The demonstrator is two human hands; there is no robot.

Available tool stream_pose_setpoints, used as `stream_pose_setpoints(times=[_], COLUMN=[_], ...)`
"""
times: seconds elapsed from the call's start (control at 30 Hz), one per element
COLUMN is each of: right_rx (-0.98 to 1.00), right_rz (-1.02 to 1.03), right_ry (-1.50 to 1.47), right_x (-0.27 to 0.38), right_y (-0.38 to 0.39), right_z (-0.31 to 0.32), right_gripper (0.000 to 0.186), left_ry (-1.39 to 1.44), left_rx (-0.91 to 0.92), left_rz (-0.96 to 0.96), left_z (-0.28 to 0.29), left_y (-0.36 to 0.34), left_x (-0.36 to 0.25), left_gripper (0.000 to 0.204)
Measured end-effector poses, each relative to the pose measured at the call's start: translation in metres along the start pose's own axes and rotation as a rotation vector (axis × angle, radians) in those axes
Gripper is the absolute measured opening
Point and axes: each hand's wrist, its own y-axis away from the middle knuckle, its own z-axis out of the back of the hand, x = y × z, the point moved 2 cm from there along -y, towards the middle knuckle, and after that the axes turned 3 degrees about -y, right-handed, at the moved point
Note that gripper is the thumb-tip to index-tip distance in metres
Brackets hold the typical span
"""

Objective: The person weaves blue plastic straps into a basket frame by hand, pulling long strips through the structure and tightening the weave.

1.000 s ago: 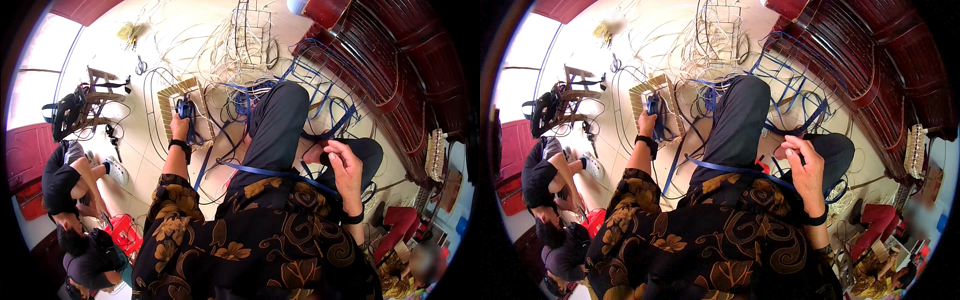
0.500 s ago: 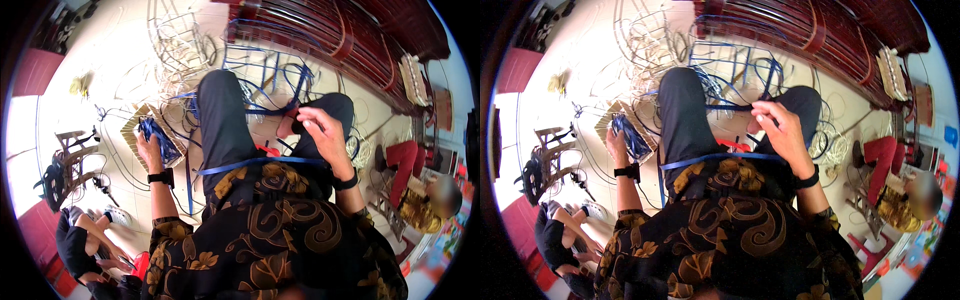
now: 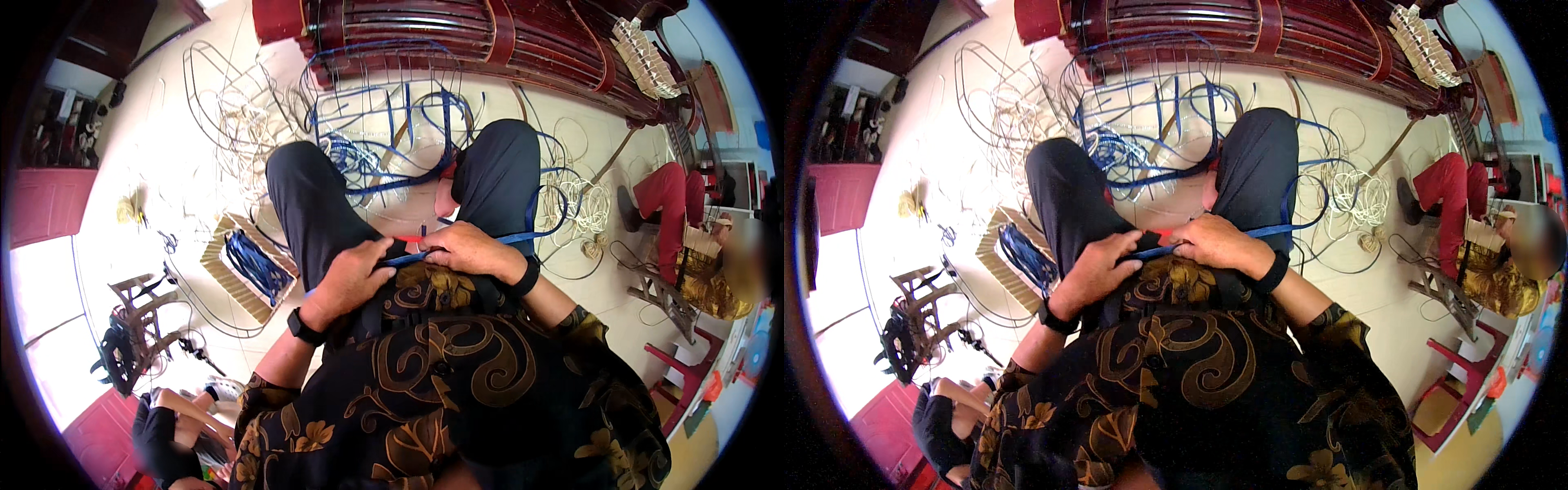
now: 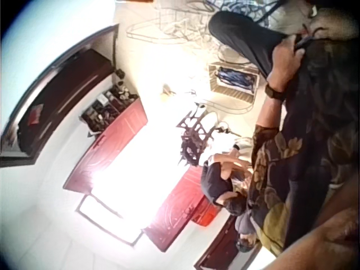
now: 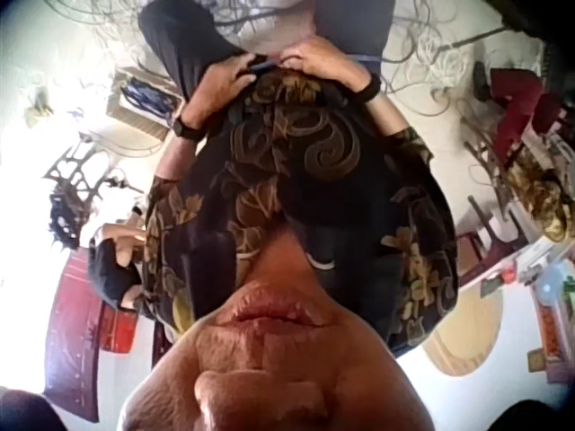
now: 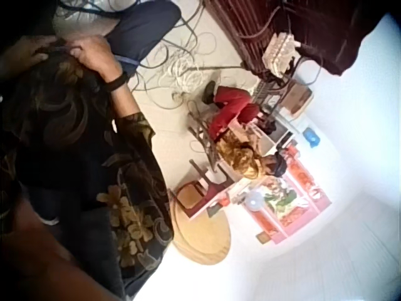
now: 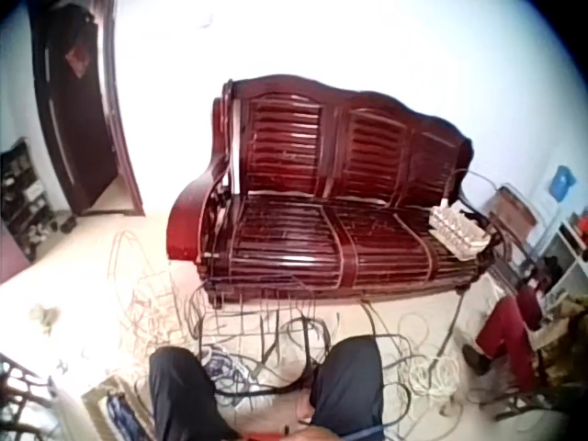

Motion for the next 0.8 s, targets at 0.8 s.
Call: stream_pose_setpoints(times=[0.8], right_rx=[-1.657], right_rz=[-0.389], right_ry=[-0.081], right_x=[-0.151], right_y=[0.305], right_z=[0.269], right_gripper=[0.029], left_ry=[0.051], left_rx=[-0.481], left_rz=[0.402], left_z=[0.21], left_y=[0.079], left_x=[-0.009], left_gripper=[0.013])
